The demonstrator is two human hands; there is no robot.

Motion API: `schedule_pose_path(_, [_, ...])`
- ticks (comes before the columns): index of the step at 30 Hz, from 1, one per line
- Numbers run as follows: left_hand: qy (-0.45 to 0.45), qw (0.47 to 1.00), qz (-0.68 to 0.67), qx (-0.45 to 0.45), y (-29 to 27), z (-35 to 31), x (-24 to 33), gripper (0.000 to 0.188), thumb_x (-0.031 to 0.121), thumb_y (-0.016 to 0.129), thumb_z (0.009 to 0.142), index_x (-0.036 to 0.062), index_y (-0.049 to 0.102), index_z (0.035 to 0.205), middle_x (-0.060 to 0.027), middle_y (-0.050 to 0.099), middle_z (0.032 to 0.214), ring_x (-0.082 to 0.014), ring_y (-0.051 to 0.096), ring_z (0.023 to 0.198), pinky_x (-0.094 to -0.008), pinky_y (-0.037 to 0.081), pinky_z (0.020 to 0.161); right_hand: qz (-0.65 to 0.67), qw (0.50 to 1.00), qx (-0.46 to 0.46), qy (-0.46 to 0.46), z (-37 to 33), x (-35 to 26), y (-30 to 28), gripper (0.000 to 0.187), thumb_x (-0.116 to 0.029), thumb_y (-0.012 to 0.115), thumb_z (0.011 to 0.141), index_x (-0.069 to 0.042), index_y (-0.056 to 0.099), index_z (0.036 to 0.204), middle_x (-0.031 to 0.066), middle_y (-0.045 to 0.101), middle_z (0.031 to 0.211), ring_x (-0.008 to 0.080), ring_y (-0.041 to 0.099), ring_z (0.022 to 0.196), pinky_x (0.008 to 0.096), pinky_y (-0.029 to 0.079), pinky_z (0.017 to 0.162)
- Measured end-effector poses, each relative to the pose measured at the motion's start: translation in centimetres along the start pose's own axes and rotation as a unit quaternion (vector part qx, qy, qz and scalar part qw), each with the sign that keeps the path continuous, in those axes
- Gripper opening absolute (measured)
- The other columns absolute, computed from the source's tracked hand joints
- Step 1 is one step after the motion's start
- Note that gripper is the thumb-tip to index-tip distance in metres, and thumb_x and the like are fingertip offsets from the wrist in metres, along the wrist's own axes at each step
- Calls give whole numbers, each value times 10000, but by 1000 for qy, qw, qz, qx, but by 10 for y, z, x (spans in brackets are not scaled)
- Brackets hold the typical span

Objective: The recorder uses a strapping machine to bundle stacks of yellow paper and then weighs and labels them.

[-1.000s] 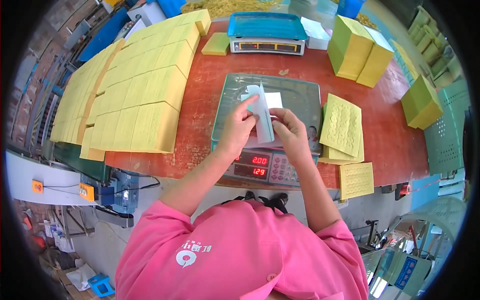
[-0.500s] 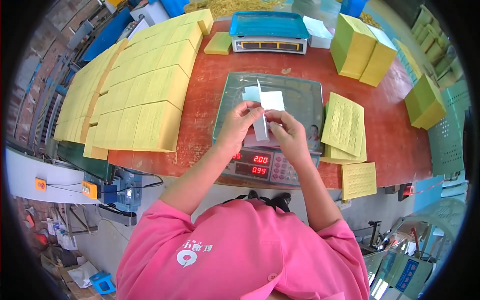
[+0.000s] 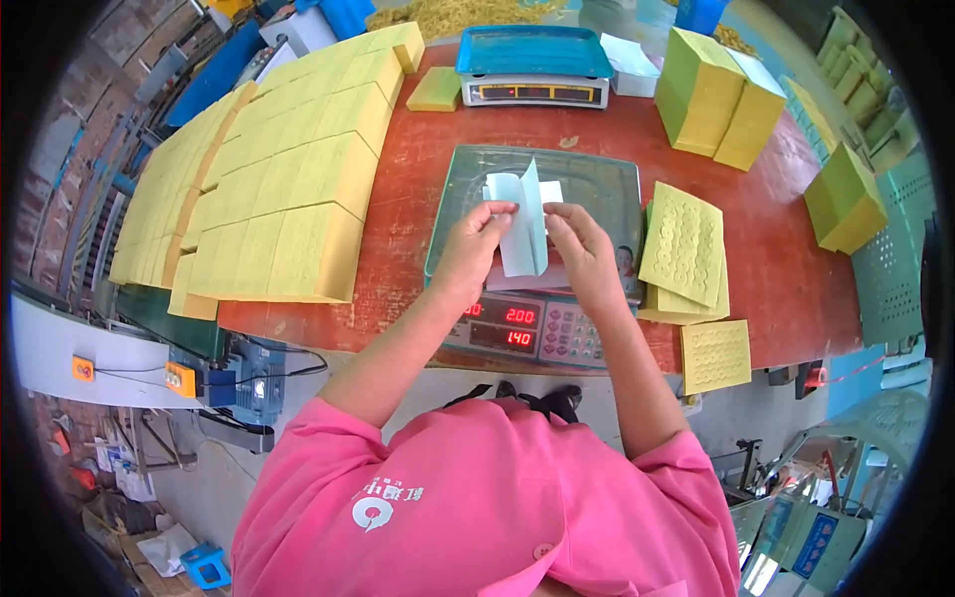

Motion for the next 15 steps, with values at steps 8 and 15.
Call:
schedule_pose_path(8, [36,997,38,55,-6,-4,5,388,51,540,934,-11,513,1316,-97,651,983,-105,611,843,-277,512,729,-257,960,40,-102,6,-26,1,297,-71,586,861,-47,622,1156,209,666,933,292,660,826,373,516,752])
schedule_pose_path(15, [1,1000,-9,-11,1,0,-2,226,199,544,975,13,602,1089,-73,657,893,-135,647,784,-288,546,718,-270,951,29,-148,-1,-35,16,186,-97,634,836,-7,678,992,182,653,915,311,641,757,389,505,695])
Point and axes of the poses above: each hand's wrist, its own z-axis towards the middle knuckle, its own y-axis out of the palm, x = y × z, the point moved 8 cm from there along z, towards the middle knuckle
